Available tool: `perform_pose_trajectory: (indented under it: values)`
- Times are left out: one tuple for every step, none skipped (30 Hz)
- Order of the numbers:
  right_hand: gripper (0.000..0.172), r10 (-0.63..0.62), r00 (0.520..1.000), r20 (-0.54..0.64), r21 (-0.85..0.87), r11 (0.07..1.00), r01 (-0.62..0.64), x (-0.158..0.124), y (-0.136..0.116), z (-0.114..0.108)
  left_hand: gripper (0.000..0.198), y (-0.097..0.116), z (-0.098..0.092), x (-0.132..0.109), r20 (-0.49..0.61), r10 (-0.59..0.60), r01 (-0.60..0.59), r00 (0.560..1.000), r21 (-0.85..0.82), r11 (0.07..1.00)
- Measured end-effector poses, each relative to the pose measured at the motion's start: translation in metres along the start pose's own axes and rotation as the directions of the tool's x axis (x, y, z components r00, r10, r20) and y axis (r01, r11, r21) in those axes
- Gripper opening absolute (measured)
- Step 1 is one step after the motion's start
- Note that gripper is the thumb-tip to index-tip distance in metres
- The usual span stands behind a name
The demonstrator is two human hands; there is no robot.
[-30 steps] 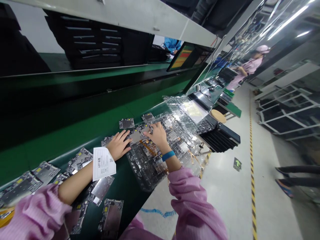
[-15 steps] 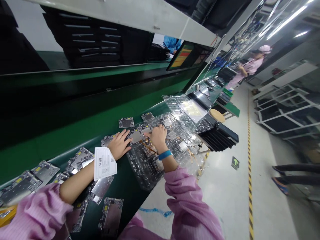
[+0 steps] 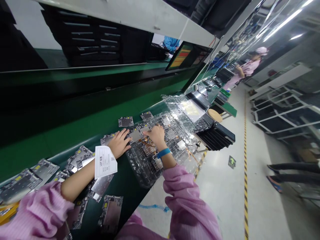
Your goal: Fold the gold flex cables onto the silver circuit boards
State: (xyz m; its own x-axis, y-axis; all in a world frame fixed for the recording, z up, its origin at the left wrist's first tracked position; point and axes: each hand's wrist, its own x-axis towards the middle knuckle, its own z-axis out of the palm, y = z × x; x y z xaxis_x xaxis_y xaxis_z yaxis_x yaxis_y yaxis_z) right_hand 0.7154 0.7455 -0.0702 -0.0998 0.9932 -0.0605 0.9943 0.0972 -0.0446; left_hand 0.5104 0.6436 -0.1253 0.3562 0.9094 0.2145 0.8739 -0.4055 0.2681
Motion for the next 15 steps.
perform_pose_trajectory:
  values:
    - [0.045,0.014,1.000,0.000,0.031,0.999,-0.014,0.002,0.002,0.001,0.032,0.000,0.000,0.000,0.000,0.001,-0.001,1.000,-0.001,1.000]
    - [0.046,0.026,1.000,-0.001,0.066,0.997,-0.026,0.005,0.004,0.002,0.033,0.000,0.000,0.000,-0.001,0.002,-0.002,1.000,-0.002,1.000]
    - [0.046,0.036,0.999,-0.004,0.105,0.994,-0.035,0.007,0.007,0.003,0.033,0.000,0.000,0.000,-0.002,0.002,-0.002,1.000,-0.003,1.000]
    - [0.045,0.043,0.999,-0.004,0.149,0.988,-0.042,0.010,0.009,0.003,0.033,0.000,0.000,0.000,-0.003,0.003,-0.003,1.000,-0.005,1.000]
    - [0.044,0.048,0.999,-0.001,0.200,0.979,-0.047,0.013,0.012,0.003,0.033,0.000,0.000,0.000,-0.004,0.003,-0.003,1.000,-0.007,1.000]
    - [0.042,0.051,0.999,0.009,0.256,0.965,-0.051,0.016,0.016,0.002,0.033,0.000,0.000,0.000,-0.004,0.002,-0.002,1.000,-0.009,1.000]
    - [0.039,0.053,0.998,0.025,0.317,0.947,-0.058,0.019,0.020,0.000,0.033,0.000,0.000,0.000,-0.005,0.002,-0.002,1.000,-0.011,1.000]
    - [0.037,0.056,0.997,0.045,0.382,0.922,-0.069,0.021,0.025,-0.004,0.034,0.000,0.000,0.001,-0.005,0.002,-0.002,1.000,-0.014,1.000]
    - [0.035,0.058,0.996,0.065,0.448,0.890,-0.081,0.023,0.031,-0.008,0.034,-0.001,0.000,0.001,-0.005,0.002,-0.002,1.000,-0.018,1.000]
    - [0.033,0.064,0.995,0.080,0.513,0.853,-0.096,0.024,0.039,-0.014,0.033,-0.001,0.000,0.001,-0.004,0.002,-0.002,1.000,-0.022,1.000]
    - [0.033,0.072,0.993,0.089,0.573,0.812,-0.110,0.023,0.047,-0.021,0.033,0.000,0.001,0.001,-0.004,0.001,-0.001,1.000,-0.028,1.000]
    - [0.033,0.085,0.992,0.089,0.629,0.768,-0.122,0.020,0.056,-0.028,0.033,0.000,0.001,0.000,-0.004,0.000,0.000,1.000,-0.036,0.999]
    - [0.034,0.099,0.991,0.085,0.678,0.724,-0.130,0.016,0.066,-0.035,0.033,0.001,0.002,0.000,-0.005,-0.002,0.002,1.000,-0.045,0.999]
    - [0.037,0.113,0.990,0.082,0.719,0.681,-0.137,0.010,0.076,-0.041,0.033,0.001,0.002,-0.001,-0.007,-0.005,0.004,1.000,-0.057,0.998]
    - [0.039,0.124,0.989,0.085,0.753,0.642,-0.145,0.002,0.085,-0.047,0.034,0.001,0.002,-0.001,-0.009,-0.007,0.006,1.000,-0.071,0.997]
